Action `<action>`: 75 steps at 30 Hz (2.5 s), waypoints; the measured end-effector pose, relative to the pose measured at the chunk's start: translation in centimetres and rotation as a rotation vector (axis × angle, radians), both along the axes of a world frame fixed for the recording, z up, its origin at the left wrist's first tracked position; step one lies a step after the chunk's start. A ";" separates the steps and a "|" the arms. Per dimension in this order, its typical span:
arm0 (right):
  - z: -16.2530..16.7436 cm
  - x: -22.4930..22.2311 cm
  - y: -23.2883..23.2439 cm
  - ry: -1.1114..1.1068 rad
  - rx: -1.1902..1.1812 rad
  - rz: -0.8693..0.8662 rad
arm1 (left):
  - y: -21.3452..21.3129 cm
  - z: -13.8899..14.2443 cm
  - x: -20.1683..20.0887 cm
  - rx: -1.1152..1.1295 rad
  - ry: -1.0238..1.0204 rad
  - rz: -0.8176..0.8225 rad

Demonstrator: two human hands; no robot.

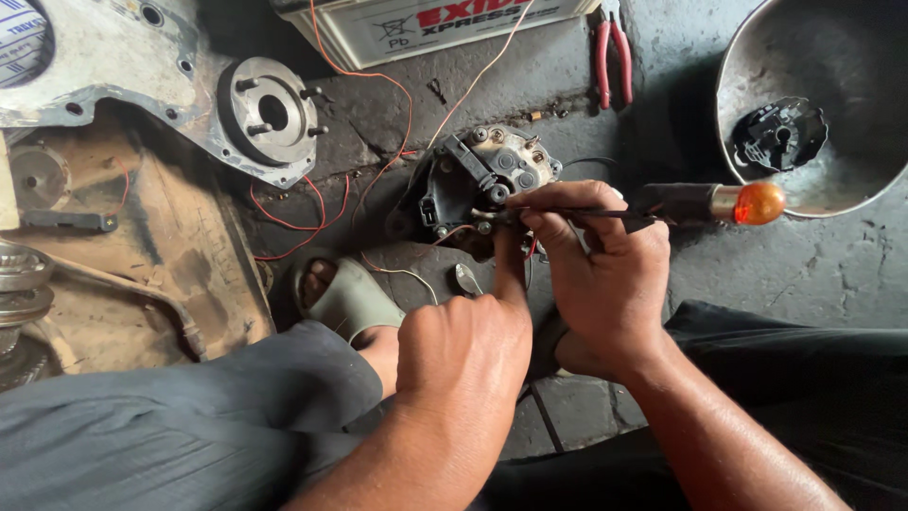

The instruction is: The person sits on the floor and uses a test light connected to a battery to check electrical continuity on a disassembled starter motor component. They repeatedly touch the test light probe to various terminals and internal contacts while observing whether the bulb illuminates.

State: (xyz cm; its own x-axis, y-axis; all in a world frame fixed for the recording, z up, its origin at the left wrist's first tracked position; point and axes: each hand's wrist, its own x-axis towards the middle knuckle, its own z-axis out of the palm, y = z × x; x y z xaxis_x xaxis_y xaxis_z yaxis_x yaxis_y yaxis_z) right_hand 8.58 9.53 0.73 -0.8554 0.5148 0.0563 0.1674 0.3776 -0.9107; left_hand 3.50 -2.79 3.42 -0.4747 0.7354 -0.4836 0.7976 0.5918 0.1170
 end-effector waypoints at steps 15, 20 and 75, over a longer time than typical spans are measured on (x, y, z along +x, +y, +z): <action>-0.5 0.1 0.1 -0.004 -0.007 0.016 | -0.4 -0.9 0.9 -0.025 -0.051 -0.050; -0.3 -0.1 0.0 0.011 0.002 0.037 | -0.3 -0.8 0.8 0.002 -0.017 -0.041; -0.1 -0.4 -0.3 -0.003 0.004 -0.034 | 0.0 -1.4 1.1 0.012 -0.010 0.001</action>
State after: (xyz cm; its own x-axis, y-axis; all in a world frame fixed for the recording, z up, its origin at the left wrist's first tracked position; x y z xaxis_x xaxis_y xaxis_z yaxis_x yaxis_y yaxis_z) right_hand 8.14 9.28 0.58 -0.8375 0.5436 0.0553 0.1833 0.3750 -0.9087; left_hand 4.62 -2.76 2.03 -0.4704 0.7409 -0.4794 0.7961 0.5907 0.1318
